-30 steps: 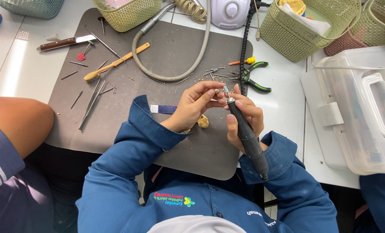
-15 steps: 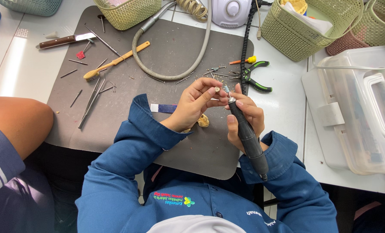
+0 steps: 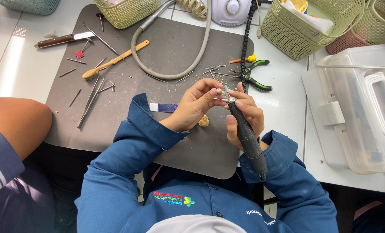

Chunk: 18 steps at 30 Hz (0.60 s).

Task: The person uses a rotary handpiece to grind and shape a small tooth-colored object, likely a dental prosthesis or crown. They repeatedly rotate the object and apply the tool to different surfaces, then briefly wipe it with a cloth before continuing to grind.

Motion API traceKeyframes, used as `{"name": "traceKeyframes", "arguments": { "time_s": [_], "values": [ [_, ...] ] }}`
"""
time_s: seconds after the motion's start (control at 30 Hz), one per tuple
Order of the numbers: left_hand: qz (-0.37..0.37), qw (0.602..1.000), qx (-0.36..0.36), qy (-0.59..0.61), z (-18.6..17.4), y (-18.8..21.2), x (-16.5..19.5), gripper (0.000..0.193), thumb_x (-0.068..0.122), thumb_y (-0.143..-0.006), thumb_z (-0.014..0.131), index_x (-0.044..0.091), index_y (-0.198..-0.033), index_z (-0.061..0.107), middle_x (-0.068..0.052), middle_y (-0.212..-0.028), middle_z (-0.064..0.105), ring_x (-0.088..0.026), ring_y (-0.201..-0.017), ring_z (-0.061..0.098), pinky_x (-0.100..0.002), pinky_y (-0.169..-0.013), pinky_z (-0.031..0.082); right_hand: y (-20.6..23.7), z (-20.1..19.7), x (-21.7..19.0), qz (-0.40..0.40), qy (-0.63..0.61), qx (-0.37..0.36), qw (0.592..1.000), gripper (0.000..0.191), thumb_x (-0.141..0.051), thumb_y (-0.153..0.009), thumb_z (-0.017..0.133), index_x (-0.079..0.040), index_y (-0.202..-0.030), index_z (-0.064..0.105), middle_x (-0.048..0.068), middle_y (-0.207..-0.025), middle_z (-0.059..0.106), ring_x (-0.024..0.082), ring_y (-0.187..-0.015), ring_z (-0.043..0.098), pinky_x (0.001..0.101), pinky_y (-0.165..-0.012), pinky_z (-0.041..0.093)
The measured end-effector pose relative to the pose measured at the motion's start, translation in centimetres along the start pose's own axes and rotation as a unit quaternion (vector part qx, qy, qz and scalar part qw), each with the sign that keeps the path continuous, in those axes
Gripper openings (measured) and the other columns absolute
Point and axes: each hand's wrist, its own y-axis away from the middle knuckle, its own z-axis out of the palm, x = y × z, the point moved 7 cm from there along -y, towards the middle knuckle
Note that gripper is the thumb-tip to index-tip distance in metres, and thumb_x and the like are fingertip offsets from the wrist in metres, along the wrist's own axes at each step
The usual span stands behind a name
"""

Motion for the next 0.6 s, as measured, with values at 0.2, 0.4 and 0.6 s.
{"name": "traceKeyframes", "arguments": {
  "time_s": [0.2, 0.4, 0.6],
  "values": [
    [-0.028, 0.999, 0.018, 0.029, -1.0, -0.2, -0.2, 0.018, 0.013, -0.109, 0.059, 0.001, -0.123, 0.059, -0.007, -0.111, 0.062, -0.015, -0.104, 0.063, -0.040, -0.096, 0.060, -0.2, 0.4, 0.2, -0.002, 0.001, -0.009, 1.000, 0.029, -0.011, -0.100, 0.062, -0.006, -0.124, 0.045, 0.017, -0.098, 0.068, 0.034, -0.125, 0.065, 0.0653, -0.128, 0.034],
    [-0.028, 0.999, 0.013, 0.027, -1.6, -0.3, -0.2, 0.018, 0.013, -0.109, 0.059, 0.001, -0.123, 0.059, -0.009, -0.111, 0.065, -0.016, -0.104, 0.065, -0.038, -0.095, 0.059, 0.1, 0.9, 1.0, -0.001, -0.002, -0.006, 1.000, 0.029, -0.010, -0.099, 0.062, -0.006, -0.123, 0.046, 0.017, -0.099, 0.067, 0.034, -0.124, 0.066, 0.0651, -0.127, 0.034],
    [-0.036, 0.999, 0.004, 0.033, -1.4, 0.1, -0.3, 0.019, 0.014, -0.110, 0.058, 0.002, -0.125, 0.058, -0.007, -0.112, 0.064, -0.016, -0.107, 0.063, -0.037, -0.097, 0.057, 0.3, 1.1, 0.9, 0.005, -0.006, -0.010, 1.000, 0.029, -0.008, -0.099, 0.062, -0.005, -0.124, 0.047, 0.018, -0.100, 0.067, 0.034, -0.122, 0.066, 0.0640, -0.126, 0.034]
  ]
}}
